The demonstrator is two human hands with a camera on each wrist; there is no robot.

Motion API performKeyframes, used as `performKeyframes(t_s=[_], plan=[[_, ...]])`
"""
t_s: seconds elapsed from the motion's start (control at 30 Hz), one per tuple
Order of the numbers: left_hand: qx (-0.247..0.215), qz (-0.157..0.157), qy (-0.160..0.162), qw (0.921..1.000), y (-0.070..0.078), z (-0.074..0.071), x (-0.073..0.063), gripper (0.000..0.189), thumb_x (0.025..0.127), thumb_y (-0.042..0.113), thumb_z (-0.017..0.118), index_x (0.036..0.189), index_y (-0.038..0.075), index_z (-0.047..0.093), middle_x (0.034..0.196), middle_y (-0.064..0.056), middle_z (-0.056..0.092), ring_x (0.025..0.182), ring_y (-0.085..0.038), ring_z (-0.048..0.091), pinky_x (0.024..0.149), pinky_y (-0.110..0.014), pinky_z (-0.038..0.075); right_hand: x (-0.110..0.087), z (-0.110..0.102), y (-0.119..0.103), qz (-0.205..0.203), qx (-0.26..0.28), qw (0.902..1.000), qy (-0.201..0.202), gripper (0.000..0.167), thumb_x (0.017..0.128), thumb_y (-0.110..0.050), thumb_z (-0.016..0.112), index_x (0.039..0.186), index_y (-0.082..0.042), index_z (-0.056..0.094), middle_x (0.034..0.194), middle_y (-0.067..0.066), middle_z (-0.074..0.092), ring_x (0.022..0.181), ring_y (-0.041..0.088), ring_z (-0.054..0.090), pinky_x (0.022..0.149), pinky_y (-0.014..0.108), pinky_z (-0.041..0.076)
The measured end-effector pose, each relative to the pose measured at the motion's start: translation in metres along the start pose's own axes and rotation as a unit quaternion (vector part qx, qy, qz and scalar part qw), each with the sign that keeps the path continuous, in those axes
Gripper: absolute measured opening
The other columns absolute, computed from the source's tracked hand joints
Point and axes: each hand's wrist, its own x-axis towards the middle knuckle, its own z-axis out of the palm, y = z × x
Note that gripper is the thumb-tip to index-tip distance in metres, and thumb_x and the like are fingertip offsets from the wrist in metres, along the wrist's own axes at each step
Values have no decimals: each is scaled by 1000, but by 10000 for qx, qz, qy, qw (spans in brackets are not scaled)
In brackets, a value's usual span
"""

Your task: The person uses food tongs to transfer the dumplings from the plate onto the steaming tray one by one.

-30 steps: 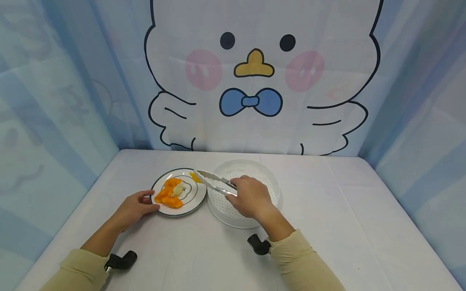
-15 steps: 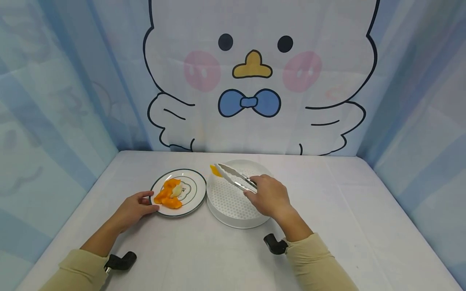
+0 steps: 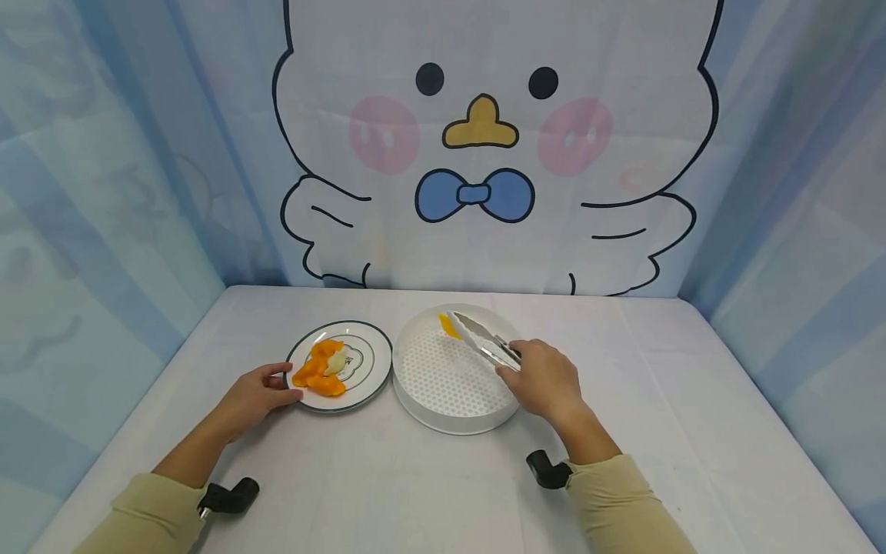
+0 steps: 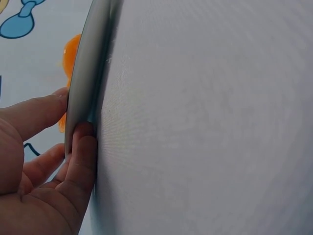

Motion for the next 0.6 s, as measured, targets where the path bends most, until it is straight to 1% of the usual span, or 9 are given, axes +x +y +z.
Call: performKeyframes(t_s=[0.2, 0.3, 0.43, 0.6], plan=[[-5, 4, -13, 10000, 1, 0, -1, 70, 91, 27, 75, 148, 2, 42, 127, -24, 49, 110, -37, 46, 101, -50, 44, -1, 0, 13, 161, -117, 9998, 12, 52, 92, -29, 67, 130, 5, 62, 121, 26, 64, 99, 39, 62, 75, 52, 51], [-18, 2, -7, 10000, 1, 0, -1, 70, 91, 26, 75, 148, 2, 42, 126, -24, 49, 110, -37, 46, 100, -50, 44, -1, -1, 18, 219, -152, 9996, 16, 51, 93, -29, 67, 130, 6, 61, 120, 27, 64, 98, 39, 62, 75, 52, 51], [-18, 13, -1, 10000, 0, 0, -1, 70, 91, 26, 75, 148, 2, 42, 126, -24, 49, 110, -37, 46, 100, -50, 44, -2, -1, 22, 344, -199, 9992, -34, 52, 93, -30, 67, 130, 6, 61, 121, 27, 64, 98, 39, 62, 75, 53, 51], [-18, 36, 4, 10000, 0, 0, -1, 70, 91, 27, 75, 148, 2, 42, 126, -25, 49, 109, -37, 46, 100, -50, 44, -2, -1, 25, 518, -225, 9983, -149, 54, 93, -31, 66, 131, 6, 60, 124, 28, 62, 103, 43, 61, 78, 55, 50]])
